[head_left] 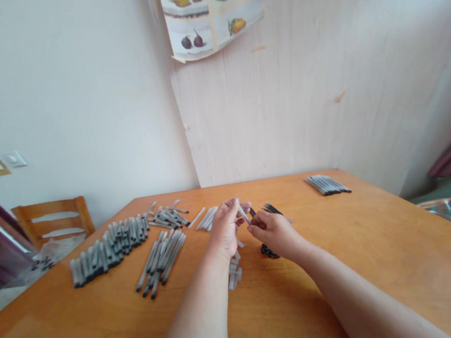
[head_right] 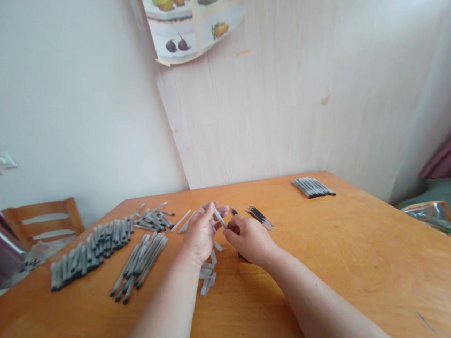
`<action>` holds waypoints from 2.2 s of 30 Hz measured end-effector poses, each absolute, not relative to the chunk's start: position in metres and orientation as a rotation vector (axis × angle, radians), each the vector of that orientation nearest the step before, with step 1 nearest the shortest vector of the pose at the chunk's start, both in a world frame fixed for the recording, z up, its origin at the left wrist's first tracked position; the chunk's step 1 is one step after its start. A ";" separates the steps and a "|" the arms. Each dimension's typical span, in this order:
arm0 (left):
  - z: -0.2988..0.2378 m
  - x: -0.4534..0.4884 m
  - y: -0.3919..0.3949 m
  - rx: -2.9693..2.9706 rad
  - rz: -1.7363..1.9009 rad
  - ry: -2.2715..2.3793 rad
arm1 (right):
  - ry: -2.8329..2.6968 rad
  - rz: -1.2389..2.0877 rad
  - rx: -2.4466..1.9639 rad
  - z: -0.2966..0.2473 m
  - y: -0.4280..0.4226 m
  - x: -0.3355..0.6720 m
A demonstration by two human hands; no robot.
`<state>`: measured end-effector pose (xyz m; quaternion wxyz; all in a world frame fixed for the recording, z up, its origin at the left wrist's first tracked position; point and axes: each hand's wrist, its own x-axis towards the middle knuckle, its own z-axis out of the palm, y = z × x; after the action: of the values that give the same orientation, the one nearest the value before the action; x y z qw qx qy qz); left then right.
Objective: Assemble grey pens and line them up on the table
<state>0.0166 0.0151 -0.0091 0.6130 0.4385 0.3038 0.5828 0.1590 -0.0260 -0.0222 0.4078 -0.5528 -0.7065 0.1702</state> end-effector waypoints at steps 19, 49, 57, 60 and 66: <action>-0.005 -0.002 0.020 0.760 1.355 0.585 | -1.337 1.022 -1.095 -0.030 -0.024 0.148; -0.012 -0.010 0.028 0.647 1.402 0.560 | -1.374 1.173 -1.104 -0.032 -0.023 0.148; -0.011 -0.011 0.028 0.698 1.387 0.534 | -1.359 1.112 -1.074 -0.032 -0.021 0.152; -0.009 -0.011 0.026 0.687 1.379 0.516 | -1.379 1.255 -1.049 -0.028 -0.025 0.154; -0.011 -0.008 0.026 0.731 1.397 0.556 | -1.425 1.214 -1.043 -0.031 -0.024 0.150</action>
<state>-0.0078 0.0256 -0.0114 0.6704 0.3244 0.2469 0.6200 0.1500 -0.0239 -0.0307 0.4788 -0.4272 -0.5838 0.4974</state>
